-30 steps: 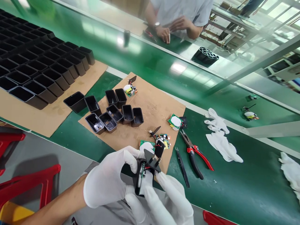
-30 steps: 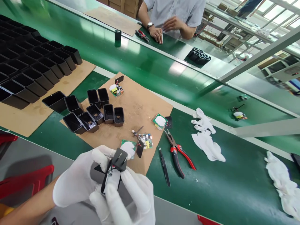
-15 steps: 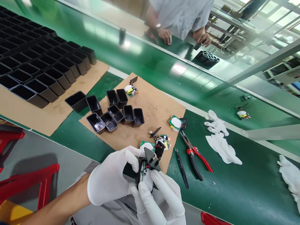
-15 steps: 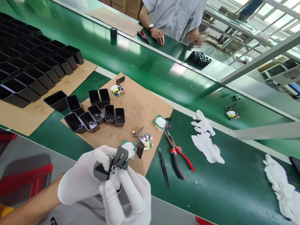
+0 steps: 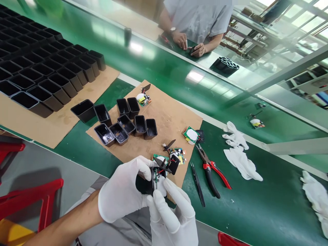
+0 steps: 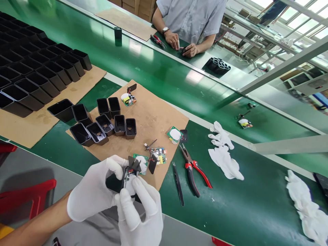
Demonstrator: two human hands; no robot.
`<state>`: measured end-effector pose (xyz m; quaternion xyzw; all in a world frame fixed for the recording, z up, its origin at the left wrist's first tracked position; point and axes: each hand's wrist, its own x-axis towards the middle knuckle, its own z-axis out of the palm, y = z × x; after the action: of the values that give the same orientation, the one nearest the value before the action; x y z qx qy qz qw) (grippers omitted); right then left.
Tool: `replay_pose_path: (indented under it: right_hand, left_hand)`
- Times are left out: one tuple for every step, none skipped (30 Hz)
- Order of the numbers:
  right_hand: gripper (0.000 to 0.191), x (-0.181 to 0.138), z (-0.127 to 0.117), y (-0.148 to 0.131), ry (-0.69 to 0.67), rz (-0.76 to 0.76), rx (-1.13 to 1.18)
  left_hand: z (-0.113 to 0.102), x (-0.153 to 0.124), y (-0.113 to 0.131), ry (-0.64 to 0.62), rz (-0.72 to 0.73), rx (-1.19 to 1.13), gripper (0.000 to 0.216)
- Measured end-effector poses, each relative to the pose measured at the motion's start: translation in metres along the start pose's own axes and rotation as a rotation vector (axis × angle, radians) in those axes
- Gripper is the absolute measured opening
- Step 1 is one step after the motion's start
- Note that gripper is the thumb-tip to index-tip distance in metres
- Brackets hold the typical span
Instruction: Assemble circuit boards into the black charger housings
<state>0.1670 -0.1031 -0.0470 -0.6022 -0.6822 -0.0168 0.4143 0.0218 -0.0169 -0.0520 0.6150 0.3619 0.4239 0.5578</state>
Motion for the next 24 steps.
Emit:
replay_pose_path:
  right_hand:
    - [0.055, 0.001, 0.001, 0.0, 0.001, -0.009, -0.005]
    - [0.052, 0.002, 0.002, -0.001, 0.005, -0.023, -0.007]
    - [0.051, 0.002, 0.003, -0.001, 0.013, -0.024, 0.001]
    - [0.05, 0.003, 0.005, -0.002, 0.03, -0.004, 0.025]
    - [0.05, 0.004, 0.008, -0.004, 0.068, 0.028, 0.068]
    - [0.05, 0.004, 0.01, -0.005, 0.12, 0.072, 0.131]
    - [0.051, 0.005, 0.012, -0.006, 0.181, 0.127, 0.21]
    - [0.051, 0.006, 0.014, -0.007, 0.234, 0.19, 0.298]
    - [0.052, 0.008, 0.015, -0.008, 0.269, 0.244, 0.379]
    - [0.052, 0.01, 0.014, -0.008, 0.276, 0.287, 0.444]
    - [0.052, 0.013, 0.013, -0.008, 0.261, 0.315, 0.484]
    - [0.053, 0.016, 0.011, -0.007, 0.227, 0.323, 0.503]
    - [0.053, 0.019, 0.009, -0.006, 0.188, 0.312, 0.51]
    - [0.054, 0.023, 0.006, -0.005, 0.144, 0.296, 0.516]
    - [0.056, 0.026, 0.003, -0.004, 0.099, 0.28, 0.533]
    - [0.057, 0.029, 0.0, -0.003, 0.053, 0.264, 0.56]
    - [0.058, 0.031, -0.002, -0.002, 0.013, 0.247, 0.587]
    - [0.059, 0.032, -0.004, -0.001, -0.016, 0.231, 0.601]
    - [0.06, 0.032, -0.005, 0.0, -0.029, 0.215, 0.596]
    - [0.06, 0.031, -0.005, 0.001, -0.029, 0.203, 0.576]
    - [0.061, 0.029, -0.005, 0.001, -0.012, 0.191, 0.542]
    - [0.06, 0.025, -0.005, 0.001, 0.022, 0.177, 0.493]
    - [0.06, 0.021, -0.004, 0.0, 0.067, 0.163, 0.433]
    - [0.059, 0.015, -0.002, -0.001, 0.103, 0.146, 0.367]
  left_hand:
    - [0.001, 0.0, 0.0, 0.006, -0.001, 0.006, 0.041]
    - [0.001, -0.001, 0.0, 0.015, 0.002, 0.016, 0.042]
    - [0.002, -0.001, 0.001, 0.027, 0.005, 0.028, 0.043]
    - [0.003, -0.001, 0.002, 0.04, 0.007, 0.037, 0.043]
    - [0.004, -0.001, 0.003, 0.049, 0.006, 0.035, 0.044]
    - [0.004, -0.001, 0.004, 0.058, 0.0, 0.015, 0.046]
    - [0.005, -0.001, 0.005, 0.067, -0.009, -0.016, 0.048]
    - [0.004, -0.001, 0.006, 0.072, -0.022, -0.05, 0.05]
    - [0.004, 0.0, 0.007, 0.071, -0.032, -0.084, 0.052]
    - [0.002, 0.0, 0.008, 0.059, -0.037, -0.116, 0.054]
    - [0.001, 0.0, 0.008, 0.037, -0.037, -0.143, 0.054]
    - [-0.002, 0.001, 0.009, 0.006, -0.028, -0.166, 0.054]
    - [-0.004, 0.002, 0.01, -0.026, -0.011, -0.188, 0.053]
    - [-0.007, 0.003, 0.01, -0.053, 0.015, -0.208, 0.05]
    - [-0.009, 0.004, 0.011, -0.072, 0.044, -0.221, 0.048]
    - [-0.011, 0.004, 0.012, -0.085, 0.072, -0.227, 0.047]
    - [-0.012, 0.005, 0.012, -0.093, 0.097, -0.228, 0.046]
    - [-0.012, 0.005, 0.012, -0.095, 0.115, -0.226, 0.045]
    - [-0.012, 0.005, 0.012, -0.094, 0.126, -0.221, 0.045]
    - [-0.012, 0.004, 0.012, -0.087, 0.13, -0.214, 0.046]
    - [-0.011, 0.003, 0.011, -0.074, 0.127, -0.204, 0.046]
    - [-0.009, 0.002, 0.01, -0.057, 0.121, -0.193, 0.046]
    - [-0.008, 0.001, 0.009, -0.038, 0.116, -0.181, 0.046]
    - [-0.006, 0.0, 0.008, -0.019, 0.113, -0.168, 0.047]
